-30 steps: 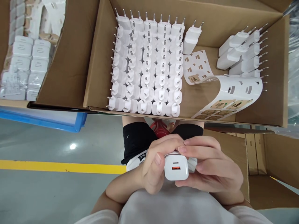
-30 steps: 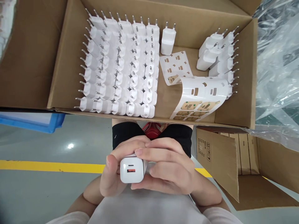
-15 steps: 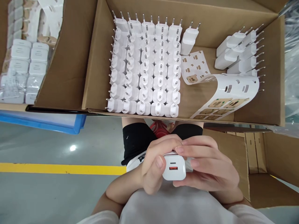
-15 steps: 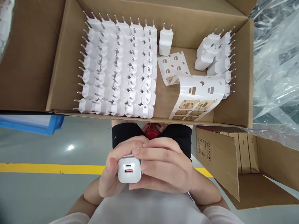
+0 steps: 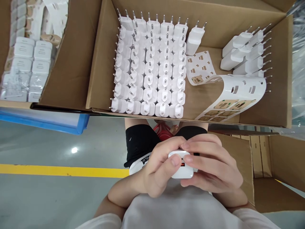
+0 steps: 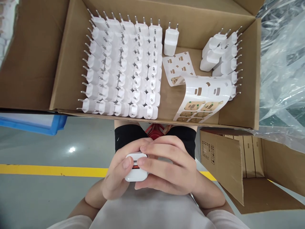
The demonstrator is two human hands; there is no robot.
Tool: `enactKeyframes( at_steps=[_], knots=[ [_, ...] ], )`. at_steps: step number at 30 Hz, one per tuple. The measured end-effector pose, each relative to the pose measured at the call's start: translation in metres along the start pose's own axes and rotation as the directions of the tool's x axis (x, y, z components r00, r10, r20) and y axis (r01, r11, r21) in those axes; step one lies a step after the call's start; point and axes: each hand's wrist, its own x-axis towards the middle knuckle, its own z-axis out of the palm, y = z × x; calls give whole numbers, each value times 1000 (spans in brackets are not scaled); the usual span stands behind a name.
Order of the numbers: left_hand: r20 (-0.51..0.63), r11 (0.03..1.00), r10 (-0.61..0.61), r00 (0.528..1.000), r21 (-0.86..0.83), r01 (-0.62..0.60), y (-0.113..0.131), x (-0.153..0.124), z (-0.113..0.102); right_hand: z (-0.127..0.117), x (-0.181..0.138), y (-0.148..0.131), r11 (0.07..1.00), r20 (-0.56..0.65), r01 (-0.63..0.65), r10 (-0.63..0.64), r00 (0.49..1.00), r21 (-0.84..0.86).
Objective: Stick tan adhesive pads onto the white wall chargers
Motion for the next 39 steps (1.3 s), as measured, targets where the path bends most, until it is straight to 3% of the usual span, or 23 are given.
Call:
enactKeyframes(
  at_steps=[11,18,24,29,33,36,39],
  knots=[
    [18,1000,15,1000,-20,-14,-5,-4,-5,-5,6,0,998,104,44,-39,994,-51],
    [77,989,142,987,19,-144,-5,1,-10,9,9,-3,993,-112,-4,17,994,116],
    [124,989,144,982,-2,-145,-1,1,-7,3,15,-6,994,-73,16,-9,997,105],
    [172,967,196,965,128,-219,11,8,-6,-5,15,-7,998,-22,-2,3,1000,70],
    [170,978,111,979,154,-138,29,13,-4,-12,23,-4,997,-17,43,-42,999,57],
    [62,978,13,998,208,-26,38,14,-1,-17,34,-1,995,34,102,-103,994,8],
    [-5,975,13,1000,222,-12,35,18,-4,-20,43,4,984,46,171,-168,985,-47]
  ],
)
